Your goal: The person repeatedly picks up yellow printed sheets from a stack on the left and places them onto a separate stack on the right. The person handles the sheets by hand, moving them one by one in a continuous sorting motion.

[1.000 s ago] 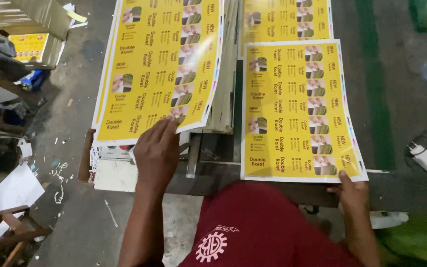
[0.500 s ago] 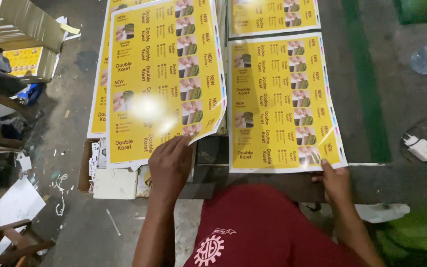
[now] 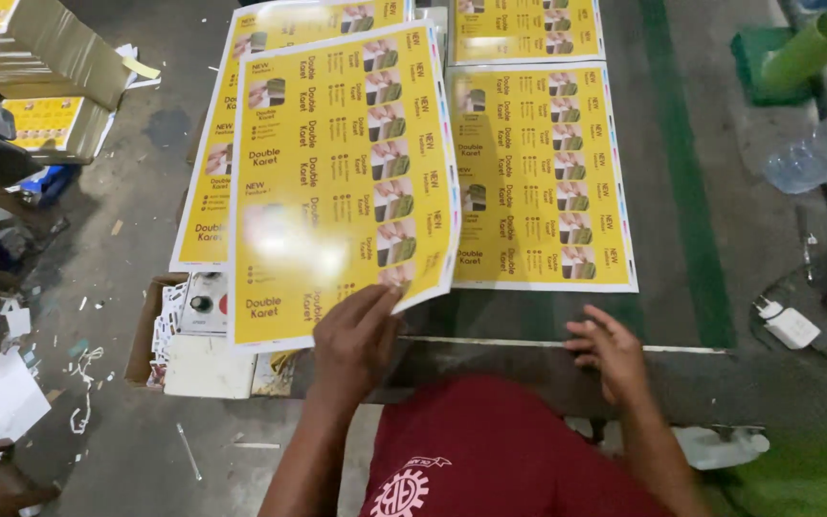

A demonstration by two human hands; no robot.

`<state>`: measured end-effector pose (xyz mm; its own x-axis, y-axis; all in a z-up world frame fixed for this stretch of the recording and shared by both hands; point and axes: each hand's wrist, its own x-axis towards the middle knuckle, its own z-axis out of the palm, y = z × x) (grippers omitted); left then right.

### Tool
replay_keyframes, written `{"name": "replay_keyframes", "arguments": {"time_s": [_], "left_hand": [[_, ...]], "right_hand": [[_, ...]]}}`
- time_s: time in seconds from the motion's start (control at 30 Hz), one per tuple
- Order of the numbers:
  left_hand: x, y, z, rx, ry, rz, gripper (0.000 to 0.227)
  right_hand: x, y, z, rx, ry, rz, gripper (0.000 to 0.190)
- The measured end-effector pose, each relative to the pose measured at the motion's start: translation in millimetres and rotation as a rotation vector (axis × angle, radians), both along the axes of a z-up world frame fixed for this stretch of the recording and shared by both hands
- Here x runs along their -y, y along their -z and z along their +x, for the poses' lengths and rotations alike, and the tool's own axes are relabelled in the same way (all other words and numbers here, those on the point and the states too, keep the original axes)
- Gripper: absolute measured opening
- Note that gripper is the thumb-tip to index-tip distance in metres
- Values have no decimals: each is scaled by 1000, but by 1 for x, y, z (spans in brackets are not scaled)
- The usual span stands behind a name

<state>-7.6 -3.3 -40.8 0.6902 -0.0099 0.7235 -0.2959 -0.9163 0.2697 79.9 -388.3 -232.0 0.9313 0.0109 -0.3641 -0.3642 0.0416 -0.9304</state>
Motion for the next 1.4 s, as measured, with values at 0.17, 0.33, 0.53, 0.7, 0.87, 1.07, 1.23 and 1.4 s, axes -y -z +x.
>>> {"name": "replay_keyframes", "arguments": {"time_s": [0.17,0.33,0.53,0.7,0.87,1.07,1.23,1.4], "left_hand": [[61,8,17,-46,201,54,20],[95,16,19,-128,325,115,33],[44,9,30,-200,202,161,47],[-18,19,41,-203,-119,109,45],[-40,40,37,-258,-250,253,86],[-36,30,16,-452,-245,332,71],[-45,1,9,-452,-153,276,44],[-53,0,2,-118,-191,226,38]], "right_hand": [[-54,-35,-11,64,-246,65,43],[-71,-50,-15,174,-369,133,41],[-48,-63,1,143,84,194,40],[5,-2,8,236,258,84,31],[46,42,-2,172,323,52,28],[75,63,-19,122,361,-26,23],[82,68,-29,115,346,-25,23],[74,65,-36,139,312,-12,23]]}}
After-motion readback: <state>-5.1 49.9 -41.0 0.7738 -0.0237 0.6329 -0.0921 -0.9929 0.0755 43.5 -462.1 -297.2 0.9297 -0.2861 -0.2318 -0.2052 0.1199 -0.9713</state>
